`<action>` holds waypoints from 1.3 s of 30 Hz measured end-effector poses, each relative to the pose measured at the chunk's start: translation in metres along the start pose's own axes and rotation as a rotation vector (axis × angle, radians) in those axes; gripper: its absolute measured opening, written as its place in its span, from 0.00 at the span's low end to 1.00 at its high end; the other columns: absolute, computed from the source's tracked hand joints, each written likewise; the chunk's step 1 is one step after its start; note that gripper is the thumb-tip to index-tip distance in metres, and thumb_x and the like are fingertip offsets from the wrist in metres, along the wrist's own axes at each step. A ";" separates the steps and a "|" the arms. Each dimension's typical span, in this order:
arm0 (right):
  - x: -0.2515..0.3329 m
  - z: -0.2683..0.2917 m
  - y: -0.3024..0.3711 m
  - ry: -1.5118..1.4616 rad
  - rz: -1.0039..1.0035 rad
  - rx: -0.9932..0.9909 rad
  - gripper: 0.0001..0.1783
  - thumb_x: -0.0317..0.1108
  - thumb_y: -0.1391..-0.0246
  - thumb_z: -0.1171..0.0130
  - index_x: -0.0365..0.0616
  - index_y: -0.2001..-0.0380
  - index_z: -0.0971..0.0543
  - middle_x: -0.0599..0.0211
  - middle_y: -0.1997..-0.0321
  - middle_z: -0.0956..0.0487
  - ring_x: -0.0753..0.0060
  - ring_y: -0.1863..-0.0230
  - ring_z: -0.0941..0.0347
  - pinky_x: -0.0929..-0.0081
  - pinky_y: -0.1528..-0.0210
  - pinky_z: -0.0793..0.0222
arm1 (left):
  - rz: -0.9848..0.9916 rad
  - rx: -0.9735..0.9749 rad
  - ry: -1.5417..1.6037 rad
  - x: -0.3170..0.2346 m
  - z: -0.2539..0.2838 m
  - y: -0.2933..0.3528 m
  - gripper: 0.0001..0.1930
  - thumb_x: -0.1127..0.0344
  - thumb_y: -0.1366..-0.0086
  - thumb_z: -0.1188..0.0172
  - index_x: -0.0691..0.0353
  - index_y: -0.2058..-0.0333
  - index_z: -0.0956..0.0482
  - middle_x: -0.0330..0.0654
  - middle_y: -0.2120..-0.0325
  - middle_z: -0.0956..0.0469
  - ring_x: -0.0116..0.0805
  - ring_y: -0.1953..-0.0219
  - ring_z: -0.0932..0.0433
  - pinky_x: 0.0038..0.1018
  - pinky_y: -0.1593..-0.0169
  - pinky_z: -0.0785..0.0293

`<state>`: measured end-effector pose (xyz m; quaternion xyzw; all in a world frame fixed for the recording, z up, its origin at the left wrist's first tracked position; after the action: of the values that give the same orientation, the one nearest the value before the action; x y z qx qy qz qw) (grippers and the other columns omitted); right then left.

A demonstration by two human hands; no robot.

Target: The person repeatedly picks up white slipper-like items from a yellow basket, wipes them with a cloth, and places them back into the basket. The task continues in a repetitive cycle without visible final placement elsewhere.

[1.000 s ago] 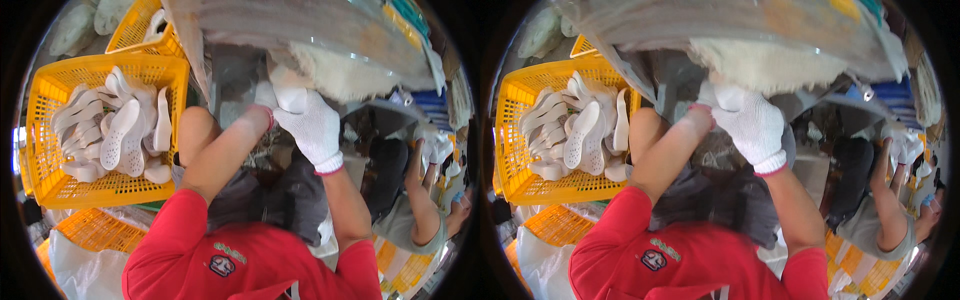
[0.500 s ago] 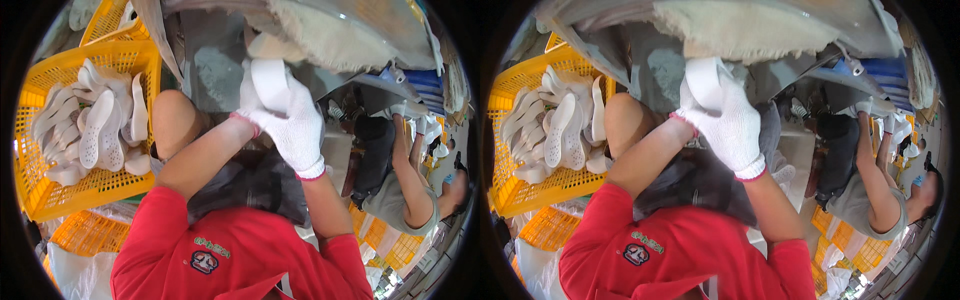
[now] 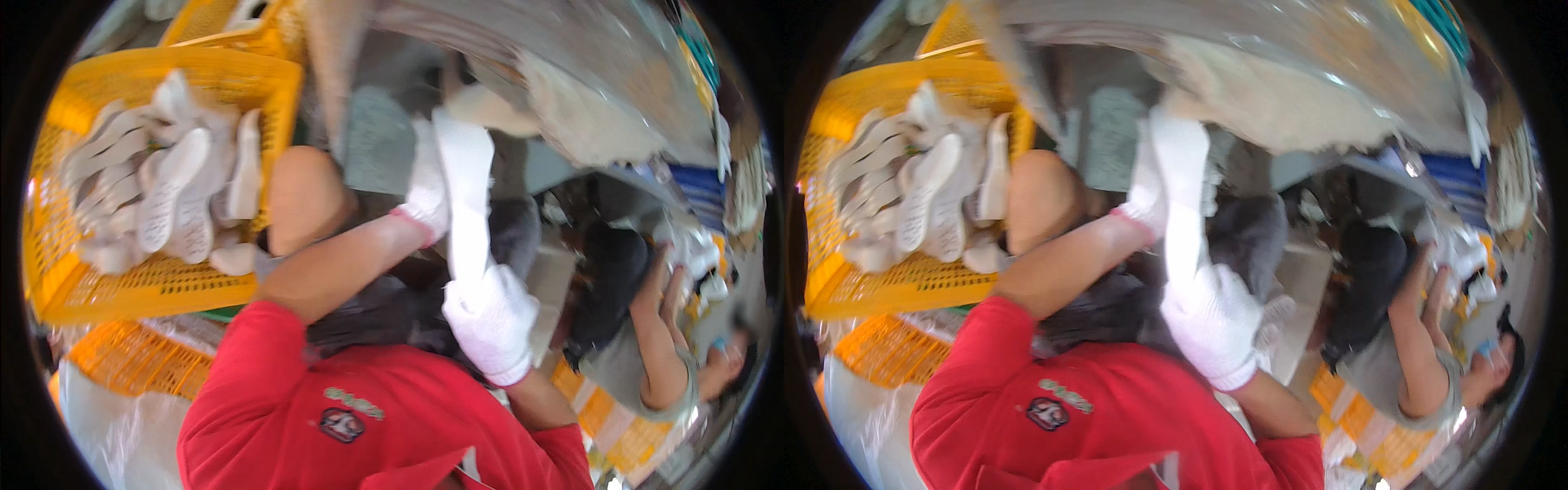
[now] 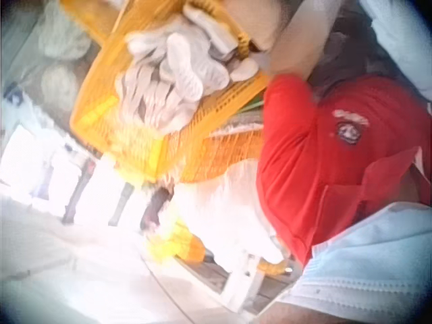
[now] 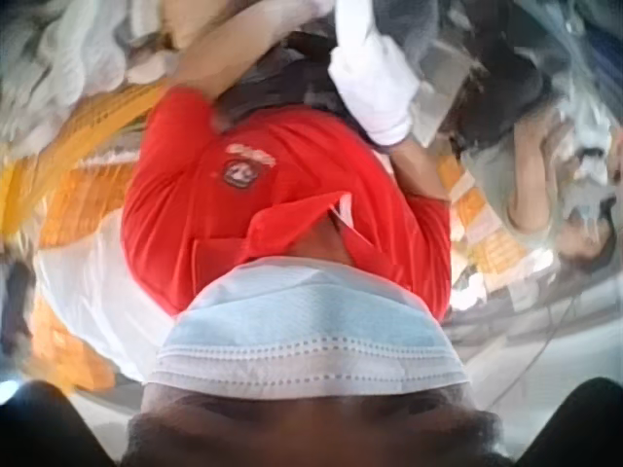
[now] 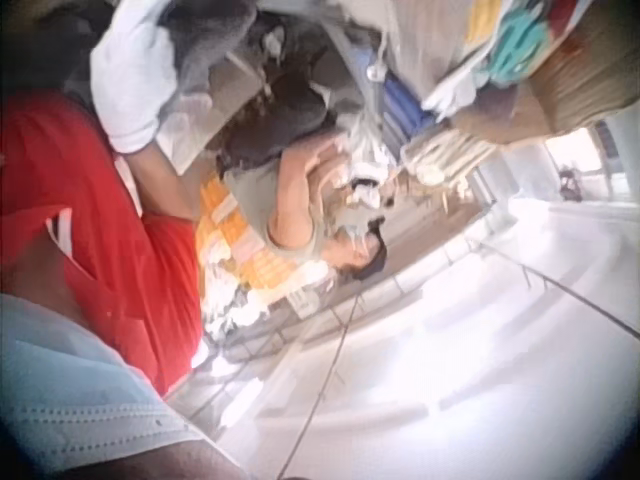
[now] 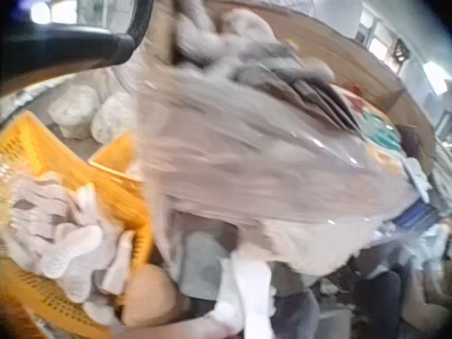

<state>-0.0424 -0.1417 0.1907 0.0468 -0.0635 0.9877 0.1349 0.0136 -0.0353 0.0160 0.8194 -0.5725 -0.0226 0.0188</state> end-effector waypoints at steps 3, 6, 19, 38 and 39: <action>-0.012 -0.014 0.024 -0.022 -0.048 0.006 0.12 0.39 0.47 0.26 0.49 0.62 0.16 0.62 0.70 0.25 0.54 0.68 0.23 0.55 0.64 0.26 | -0.116 -0.335 -0.151 -0.003 0.036 0.007 0.45 0.16 0.24 0.64 0.55 0.46 0.20 0.44 0.64 0.16 0.45 0.68 0.17 0.44 0.64 0.18; -0.029 -0.031 0.035 -0.066 -0.166 0.089 0.11 0.36 0.46 0.27 0.48 0.60 0.15 0.61 0.68 0.23 0.53 0.65 0.22 0.54 0.62 0.24 | -0.197 -0.530 -0.308 -0.024 0.039 0.001 0.49 0.13 0.27 0.64 0.59 0.48 0.19 0.50 0.65 0.16 0.48 0.72 0.19 0.44 0.71 0.21; -0.089 -0.073 0.053 -1.728 -0.959 -0.153 0.26 0.33 0.37 0.28 0.31 0.39 0.16 0.59 0.48 0.10 0.67 0.50 0.13 0.69 0.44 0.17 | -0.271 -0.408 -0.215 -0.033 0.001 0.008 0.34 0.38 0.13 0.58 0.60 0.25 0.30 0.43 0.32 0.20 0.43 0.33 0.22 0.37 0.28 0.26; -0.095 -0.088 0.012 -1.575 -0.733 -0.090 0.24 0.33 0.33 0.32 0.33 0.37 0.17 0.59 0.42 0.13 0.70 0.41 0.17 0.66 0.39 0.20 | -0.257 -0.427 -0.115 -0.039 0.023 0.003 0.28 0.46 0.14 0.57 0.61 0.32 0.23 0.47 0.38 0.17 0.44 0.38 0.19 0.39 0.29 0.24; -0.104 -0.095 0.001 -1.569 -0.715 -0.116 0.25 0.32 0.31 0.34 0.34 0.35 0.18 0.60 0.40 0.14 0.68 0.38 0.18 0.64 0.36 0.22 | -0.298 -0.324 -0.155 -0.044 0.011 -0.005 0.28 0.46 0.14 0.58 0.61 0.32 0.23 0.47 0.39 0.17 0.44 0.38 0.19 0.39 0.29 0.25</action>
<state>0.0498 -0.1568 0.0857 0.7255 -0.1700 0.5634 0.3568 0.0030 0.0073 0.0056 0.8770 -0.4337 -0.1796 0.1025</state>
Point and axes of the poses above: each hand's wrist, its own y-axis away from the middle knuckle, its own z-axis out of the back of the hand, x = y × z, the point moved 10 cm from there along -y, towards the middle knuckle
